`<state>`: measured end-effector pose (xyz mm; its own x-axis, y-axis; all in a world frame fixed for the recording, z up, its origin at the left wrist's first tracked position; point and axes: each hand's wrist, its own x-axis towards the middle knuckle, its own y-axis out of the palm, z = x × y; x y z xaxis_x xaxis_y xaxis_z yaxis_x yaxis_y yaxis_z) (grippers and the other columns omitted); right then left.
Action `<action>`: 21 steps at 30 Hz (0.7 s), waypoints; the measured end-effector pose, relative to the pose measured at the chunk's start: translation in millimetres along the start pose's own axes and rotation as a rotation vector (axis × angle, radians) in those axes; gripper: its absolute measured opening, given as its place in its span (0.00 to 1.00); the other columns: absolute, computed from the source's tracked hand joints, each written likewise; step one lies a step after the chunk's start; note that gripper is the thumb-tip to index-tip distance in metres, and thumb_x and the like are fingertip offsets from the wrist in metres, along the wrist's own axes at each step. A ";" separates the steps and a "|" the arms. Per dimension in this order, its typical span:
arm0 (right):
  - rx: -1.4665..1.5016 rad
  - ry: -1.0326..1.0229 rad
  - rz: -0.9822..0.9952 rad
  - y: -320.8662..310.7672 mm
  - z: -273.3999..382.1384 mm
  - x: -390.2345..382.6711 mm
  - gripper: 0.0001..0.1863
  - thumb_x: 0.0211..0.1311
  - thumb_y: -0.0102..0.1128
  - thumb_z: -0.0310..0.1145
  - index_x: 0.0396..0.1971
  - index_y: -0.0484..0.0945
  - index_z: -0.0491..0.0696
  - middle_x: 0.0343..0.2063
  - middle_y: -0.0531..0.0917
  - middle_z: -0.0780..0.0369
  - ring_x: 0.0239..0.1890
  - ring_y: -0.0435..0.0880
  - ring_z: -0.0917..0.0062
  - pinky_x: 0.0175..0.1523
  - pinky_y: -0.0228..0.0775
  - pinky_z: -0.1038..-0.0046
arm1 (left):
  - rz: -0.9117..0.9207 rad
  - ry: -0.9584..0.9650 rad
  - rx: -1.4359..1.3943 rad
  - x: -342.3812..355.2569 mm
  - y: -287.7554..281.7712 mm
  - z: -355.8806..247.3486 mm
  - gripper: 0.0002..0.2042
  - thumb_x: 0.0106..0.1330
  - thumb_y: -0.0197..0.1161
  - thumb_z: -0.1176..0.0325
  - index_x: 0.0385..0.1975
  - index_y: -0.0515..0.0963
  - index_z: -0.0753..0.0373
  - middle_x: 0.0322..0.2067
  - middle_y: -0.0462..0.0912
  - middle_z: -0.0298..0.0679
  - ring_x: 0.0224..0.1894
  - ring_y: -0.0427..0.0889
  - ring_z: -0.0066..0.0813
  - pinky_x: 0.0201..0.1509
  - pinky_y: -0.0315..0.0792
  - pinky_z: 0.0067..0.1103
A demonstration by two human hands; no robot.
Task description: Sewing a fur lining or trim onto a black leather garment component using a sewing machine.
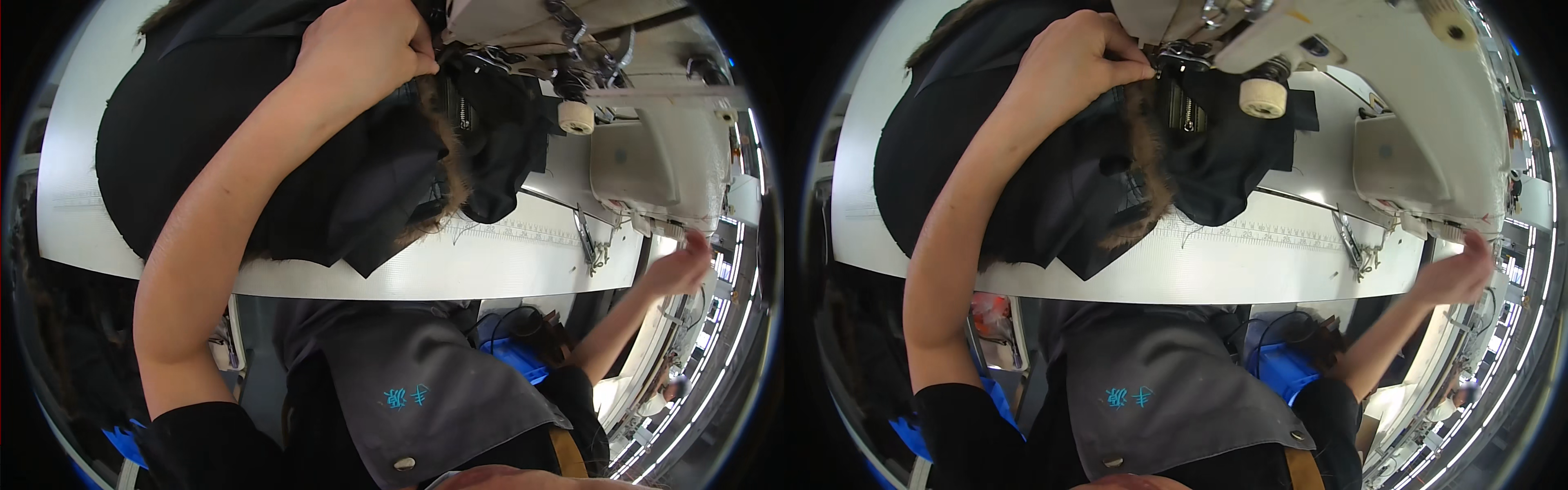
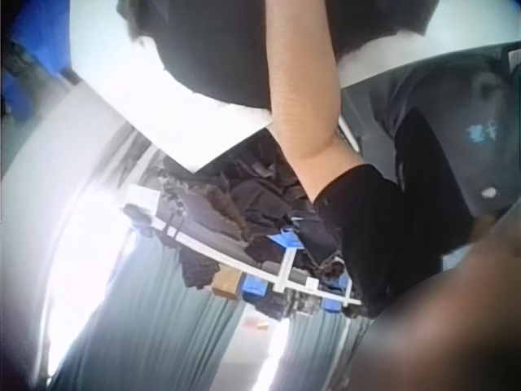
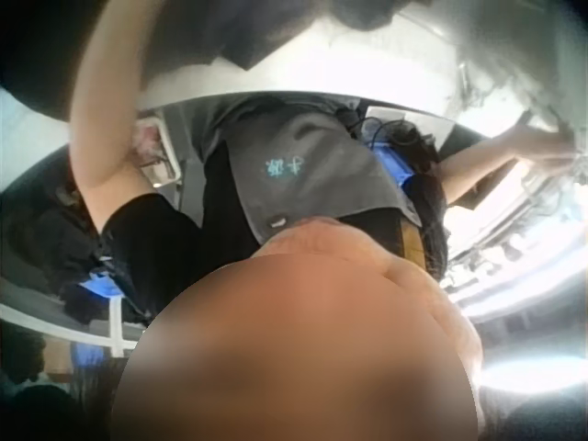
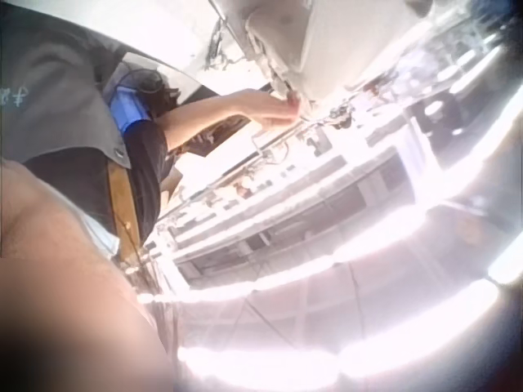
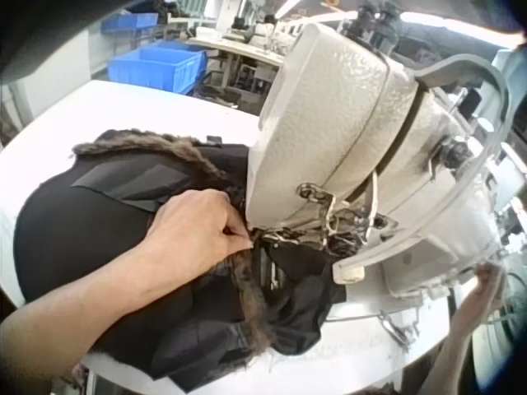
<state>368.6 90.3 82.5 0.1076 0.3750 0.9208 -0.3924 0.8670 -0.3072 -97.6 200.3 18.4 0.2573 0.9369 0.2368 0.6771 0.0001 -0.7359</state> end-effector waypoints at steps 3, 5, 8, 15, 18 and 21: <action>0.407 0.034 0.609 101.1 128.6 -68.2 0.09 0.61 0.53 0.23 0.38 0.81 0.39 0.40 0.83 0.54 0.43 0.81 0.68 0.51 0.71 0.69 | 0.025 -0.036 -0.004 -1.6 6.3 3.7 0.09 0.50 0.66 0.64 0.28 0.85 0.62 0.30 0.84 0.38 0.35 0.82 0.37 0.42 0.73 0.26; 0.449 0.055 0.822 151.3 168.0 -71.4 0.09 0.61 0.57 0.24 0.40 0.81 0.40 0.40 0.84 0.56 0.45 0.80 0.74 0.53 0.69 0.74 | 0.013 -0.036 0.011 -3.9 3.9 6.5 0.09 0.50 0.66 0.65 0.27 0.85 0.62 0.29 0.83 0.37 0.35 0.82 0.38 0.41 0.73 0.27; 0.489 0.317 0.986 195.3 182.2 -67.7 0.10 0.60 0.60 0.25 0.41 0.81 0.40 0.38 0.85 0.58 0.43 0.81 0.80 0.52 0.70 0.77 | -0.011 -0.007 -0.010 -0.3 5.7 5.7 0.08 0.50 0.65 0.66 0.27 0.84 0.61 0.28 0.82 0.37 0.35 0.81 0.39 0.41 0.73 0.28; 0.508 0.563 0.931 209.5 178.5 -74.6 0.08 0.57 0.65 0.22 0.37 0.82 0.39 0.33 0.85 0.64 0.35 0.80 0.87 0.44 0.71 0.84 | -0.066 -0.050 -0.025 -0.9 7.2 -7.6 0.06 0.50 0.64 0.68 0.26 0.83 0.61 0.29 0.81 0.37 0.35 0.80 0.41 0.42 0.73 0.29; 0.475 0.562 0.916 208.8 175.1 -76.5 0.08 0.57 0.65 0.22 0.37 0.82 0.39 0.33 0.85 0.65 0.35 0.80 0.88 0.43 0.71 0.84 | -0.063 -0.037 -0.012 0.1 7.3 -8.7 0.06 0.50 0.63 0.69 0.26 0.83 0.62 0.29 0.80 0.38 0.35 0.80 0.41 0.42 0.73 0.30; 0.504 0.564 0.905 207.0 175.0 -76.8 0.08 0.56 0.65 0.22 0.37 0.82 0.39 0.32 0.85 0.65 0.35 0.79 0.88 0.43 0.70 0.84 | -0.014 -0.059 -0.005 -0.2 4.4 -11.5 0.06 0.49 0.62 0.70 0.25 0.82 0.62 0.29 0.80 0.38 0.35 0.80 0.42 0.41 0.73 0.30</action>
<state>119.2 183.5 -9.7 -0.0568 0.9884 0.1410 -0.8360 0.0301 -0.5478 -86.7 196.1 22.4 0.2062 0.9559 0.2090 0.6838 0.0120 -0.7295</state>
